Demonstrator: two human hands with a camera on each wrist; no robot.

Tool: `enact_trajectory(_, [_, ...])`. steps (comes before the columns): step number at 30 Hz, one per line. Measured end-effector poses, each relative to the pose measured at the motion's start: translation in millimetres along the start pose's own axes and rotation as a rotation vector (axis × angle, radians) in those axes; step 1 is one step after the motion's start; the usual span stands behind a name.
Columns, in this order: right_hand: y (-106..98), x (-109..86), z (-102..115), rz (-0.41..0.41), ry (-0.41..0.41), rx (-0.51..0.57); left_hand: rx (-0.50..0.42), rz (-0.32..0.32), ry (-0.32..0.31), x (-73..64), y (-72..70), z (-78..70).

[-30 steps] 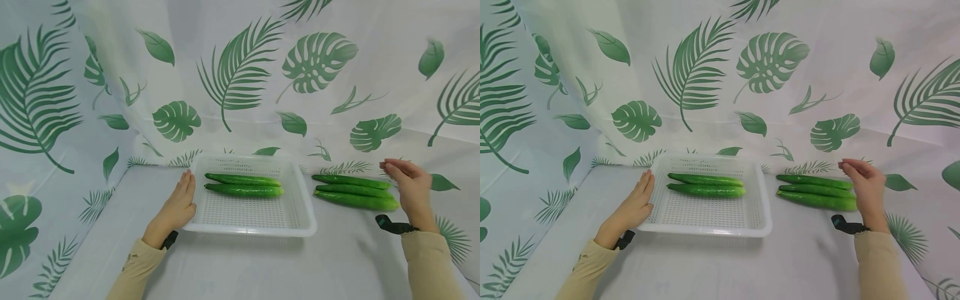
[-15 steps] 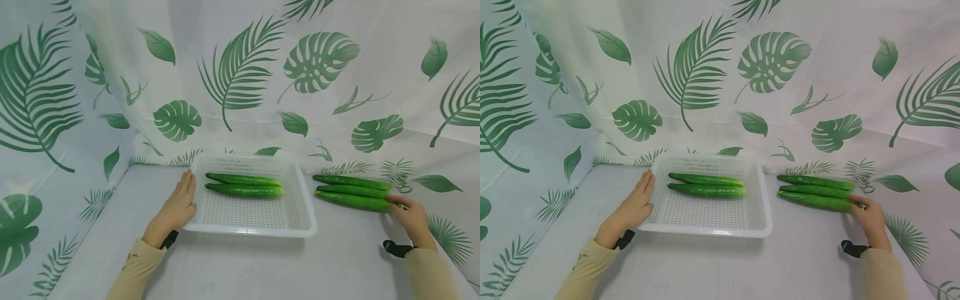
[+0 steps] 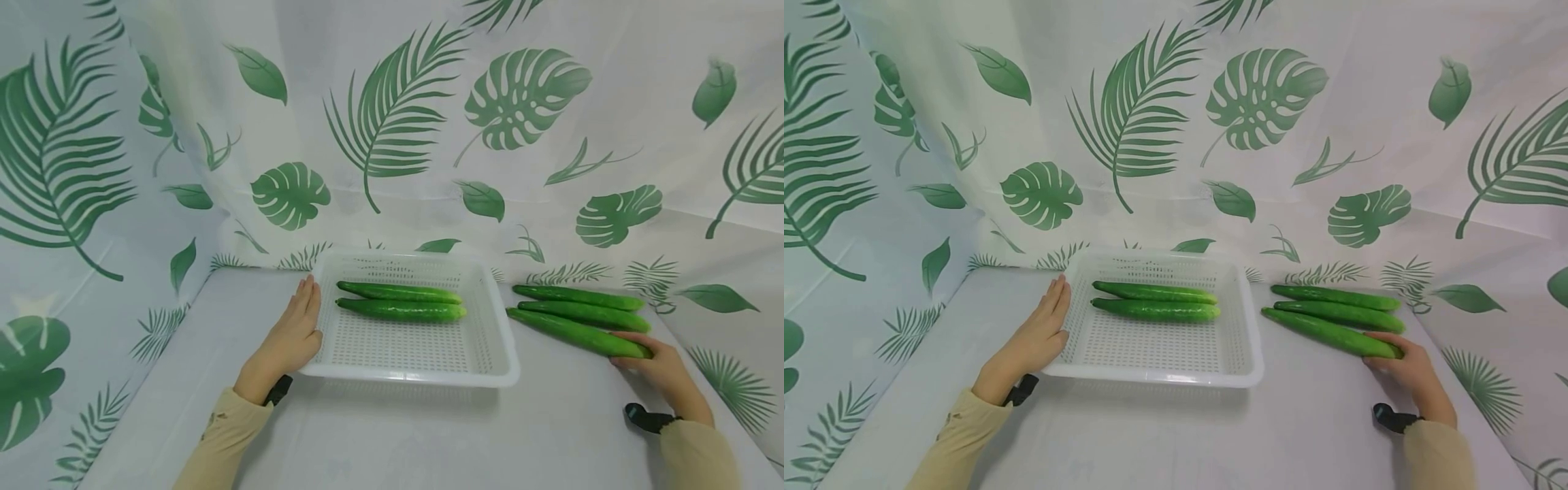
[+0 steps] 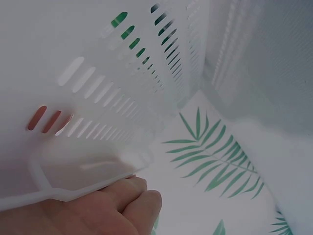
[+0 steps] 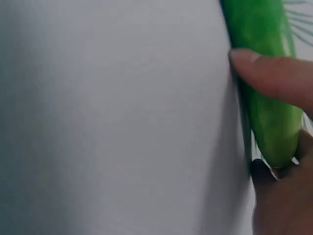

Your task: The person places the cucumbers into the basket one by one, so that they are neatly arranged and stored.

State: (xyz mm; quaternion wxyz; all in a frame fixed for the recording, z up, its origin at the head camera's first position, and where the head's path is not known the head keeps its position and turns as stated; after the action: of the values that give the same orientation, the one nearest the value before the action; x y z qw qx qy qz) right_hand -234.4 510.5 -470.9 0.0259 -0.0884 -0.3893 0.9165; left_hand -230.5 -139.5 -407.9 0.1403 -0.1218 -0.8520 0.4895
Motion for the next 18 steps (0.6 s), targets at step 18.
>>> enact_trajectory(18, [4.5, -10.9, -4.6, -0.018, 0.034, 0.117, 0.003, 0.001, 0.009, -0.8, -0.2, -1.4])
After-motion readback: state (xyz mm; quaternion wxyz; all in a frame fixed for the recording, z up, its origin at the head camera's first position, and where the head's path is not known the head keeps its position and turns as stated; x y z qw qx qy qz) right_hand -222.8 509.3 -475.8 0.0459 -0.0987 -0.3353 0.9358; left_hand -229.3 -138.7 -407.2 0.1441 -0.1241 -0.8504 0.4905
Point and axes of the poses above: each hand's wrist, its own x-axis towards the middle knuckle, its own y-axis out of the palm, z = x × y, the point moved 4 cm from there along x, towards the middle knuckle, and after that the axes turned 1 degree about -z, right-handed, at the moved point
